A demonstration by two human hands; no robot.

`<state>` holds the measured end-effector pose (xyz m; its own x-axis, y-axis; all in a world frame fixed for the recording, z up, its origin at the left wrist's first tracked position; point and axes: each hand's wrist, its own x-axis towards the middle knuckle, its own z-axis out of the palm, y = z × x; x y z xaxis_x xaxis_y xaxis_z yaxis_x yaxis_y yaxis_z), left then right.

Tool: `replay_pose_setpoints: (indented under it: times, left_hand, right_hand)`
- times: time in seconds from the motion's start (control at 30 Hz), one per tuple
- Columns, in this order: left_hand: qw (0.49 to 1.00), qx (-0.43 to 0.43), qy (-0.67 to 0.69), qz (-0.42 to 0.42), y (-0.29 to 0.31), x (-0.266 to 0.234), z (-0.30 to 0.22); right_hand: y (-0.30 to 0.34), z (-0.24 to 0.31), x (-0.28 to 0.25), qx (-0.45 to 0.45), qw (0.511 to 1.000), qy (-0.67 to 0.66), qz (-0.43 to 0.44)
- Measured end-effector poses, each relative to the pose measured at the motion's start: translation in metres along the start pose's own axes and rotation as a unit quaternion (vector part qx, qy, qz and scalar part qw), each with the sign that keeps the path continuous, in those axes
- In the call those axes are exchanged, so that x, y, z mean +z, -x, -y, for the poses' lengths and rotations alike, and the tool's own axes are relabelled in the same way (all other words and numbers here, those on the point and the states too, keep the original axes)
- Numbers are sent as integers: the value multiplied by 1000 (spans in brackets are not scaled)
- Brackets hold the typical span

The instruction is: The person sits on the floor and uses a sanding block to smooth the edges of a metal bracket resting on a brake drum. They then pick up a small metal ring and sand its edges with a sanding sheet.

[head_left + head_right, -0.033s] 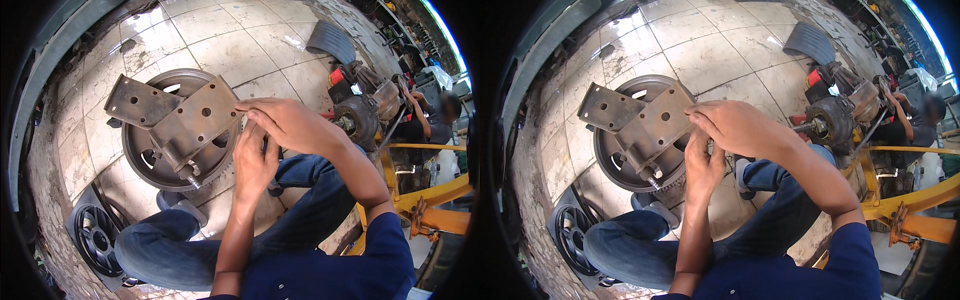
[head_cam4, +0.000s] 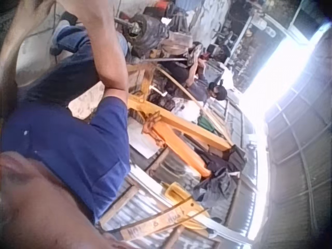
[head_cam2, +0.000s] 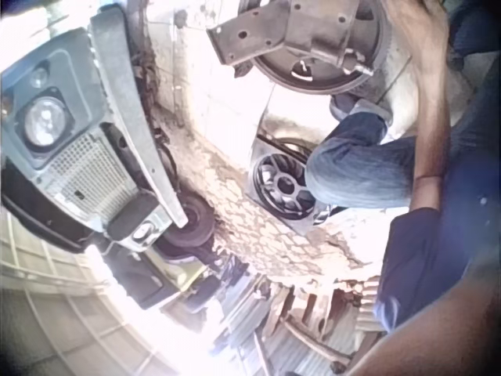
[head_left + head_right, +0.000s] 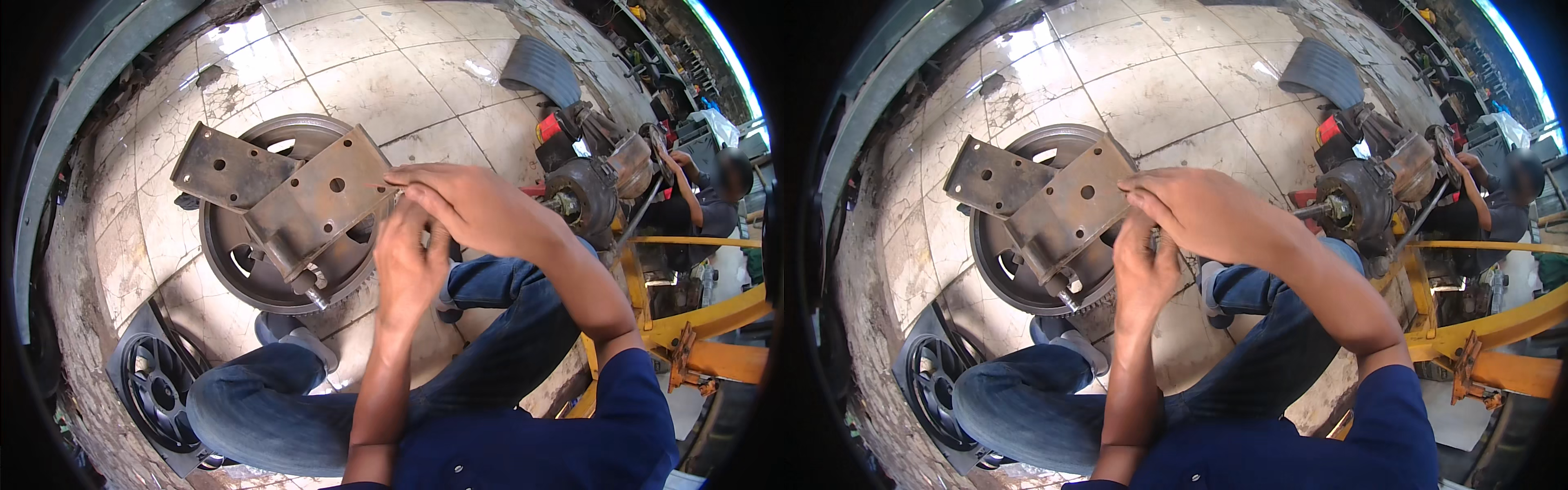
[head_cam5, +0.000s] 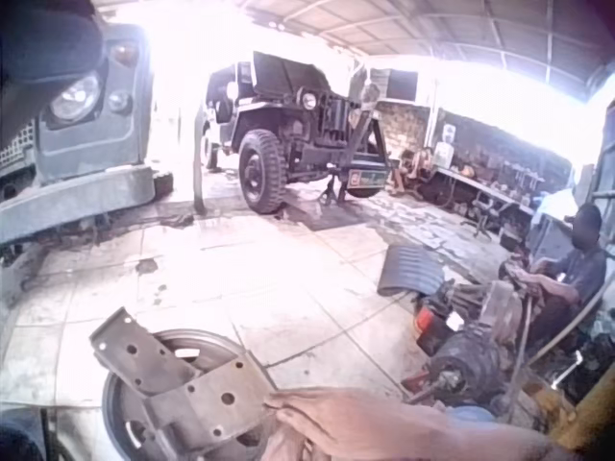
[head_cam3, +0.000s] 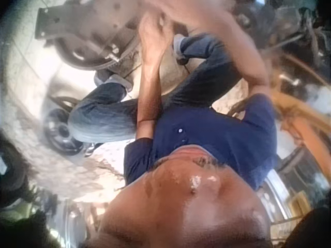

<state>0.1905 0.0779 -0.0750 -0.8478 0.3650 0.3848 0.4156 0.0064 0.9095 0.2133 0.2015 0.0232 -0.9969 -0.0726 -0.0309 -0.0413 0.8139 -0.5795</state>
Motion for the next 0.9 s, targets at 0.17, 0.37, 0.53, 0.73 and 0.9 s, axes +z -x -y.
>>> replay_pose_setpoints:
  times: [0.17,0.37,0.53,0.73,0.9]
  left_hand:
    - [999,13,-14,33,1,6,-4]
    - [998,-49,22,32,-7,-1,2]
    - [993,-109,42,36,-8,-6,4]
    - [999,3,-7,37,-7,0,-8]
    - [998,-55,14,21,-12,-7,0]
  right_hand:
    - [-3,-2,-1,-40,996,79,-1]
    - [-1,-10,7,-145,980,119,-72]
    - [3,-6,0,-67,994,84,-19]
    - [1,-9,0,-53,996,64,-43]
    - [7,2,-29,28,998,44,-39]
